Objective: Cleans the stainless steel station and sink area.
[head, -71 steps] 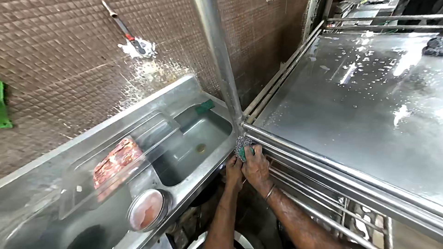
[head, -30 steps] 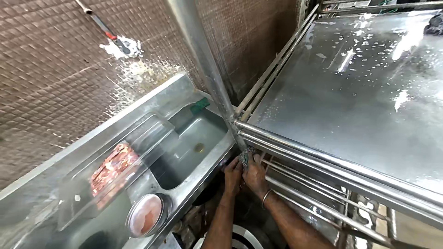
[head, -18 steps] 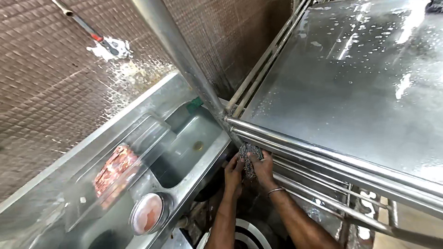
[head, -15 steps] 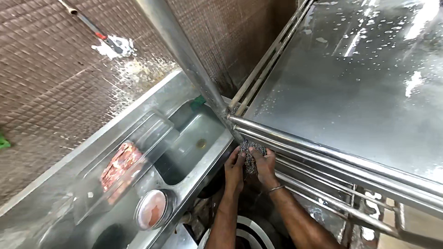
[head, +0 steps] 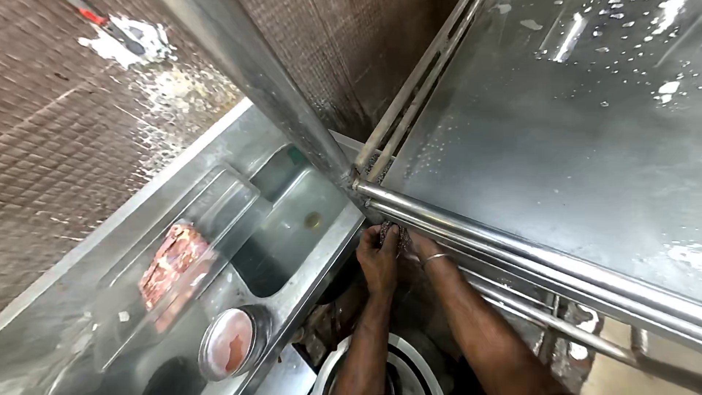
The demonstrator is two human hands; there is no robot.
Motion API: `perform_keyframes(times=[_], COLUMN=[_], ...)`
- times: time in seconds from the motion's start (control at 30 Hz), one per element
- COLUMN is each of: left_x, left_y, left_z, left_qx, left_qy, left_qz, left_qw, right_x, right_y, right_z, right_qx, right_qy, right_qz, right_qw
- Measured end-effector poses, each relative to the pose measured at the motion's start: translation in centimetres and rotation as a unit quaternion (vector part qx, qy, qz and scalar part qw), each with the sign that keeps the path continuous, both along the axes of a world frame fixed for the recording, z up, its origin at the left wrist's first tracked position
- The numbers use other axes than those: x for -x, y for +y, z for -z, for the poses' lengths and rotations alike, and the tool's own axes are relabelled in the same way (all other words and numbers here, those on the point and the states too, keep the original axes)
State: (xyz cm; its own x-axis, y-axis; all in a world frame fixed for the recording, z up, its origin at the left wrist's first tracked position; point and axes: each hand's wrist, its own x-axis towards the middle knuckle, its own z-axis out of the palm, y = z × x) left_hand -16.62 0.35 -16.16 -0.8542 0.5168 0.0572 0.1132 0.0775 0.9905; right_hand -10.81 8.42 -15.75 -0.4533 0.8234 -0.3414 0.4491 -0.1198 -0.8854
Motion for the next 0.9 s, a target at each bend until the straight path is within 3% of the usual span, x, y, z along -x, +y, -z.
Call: perform_keyframes(times=[0.17, 0.3, 0.4, 0.43, 0.53, 0.6, 0.73, 0.9], left_x=[0.8, 1.6, 2.2, 2.3, 2.4, 2.4, 0.6, -1.3], left_y=[0.0, -2.7, -6.2, -7.7, -12.2, -14.7, -19.1, -20.1], left_z=[0.4, 1.2, 3.7, 4.6, 6.5, 7.2, 8.5, 9.6], left_qx=[-0.014, -0.044, -0.043, -0.031, 0.063, 0.101, 0.123, 0.148], left_qy=[-0.005, -0.03, -0.093, -0.114, -0.125, -0.108, -0.097, -0.122], left_qz=[0.005, 0.061, 0.025, 0.01, -0.019, -0.023, -0.025, -0.024], left_qw=[1.0, 0.997, 0.994, 0.993, 0.99, 0.989, 0.987, 0.981], right_x=[1.1, 0.3, 0.3, 0.2, 0.4, 1.8, 2.2, 1.8], right_y=[0.0, -0.9, -3.6, -4.0, -2.5, -1.4, -0.4, 1.4], right_z=[-0.5, 0.3, 1.0, 1.2, 1.1, 1.2, 1.0, 1.5], right_qx=[0.058, 0.069, 0.079, 0.083, 0.063, -0.005, -0.121, -0.058], right_qy=[0.144, 0.145, 0.247, 0.264, 0.169, 0.092, -0.104, -0.119], right_qz=[0.097, 0.066, 0.204, 0.209, 0.136, 0.097, -0.062, -0.077], right_qw=[0.983, 0.985, 0.944, 0.938, 0.974, 0.991, 0.985, 0.988])
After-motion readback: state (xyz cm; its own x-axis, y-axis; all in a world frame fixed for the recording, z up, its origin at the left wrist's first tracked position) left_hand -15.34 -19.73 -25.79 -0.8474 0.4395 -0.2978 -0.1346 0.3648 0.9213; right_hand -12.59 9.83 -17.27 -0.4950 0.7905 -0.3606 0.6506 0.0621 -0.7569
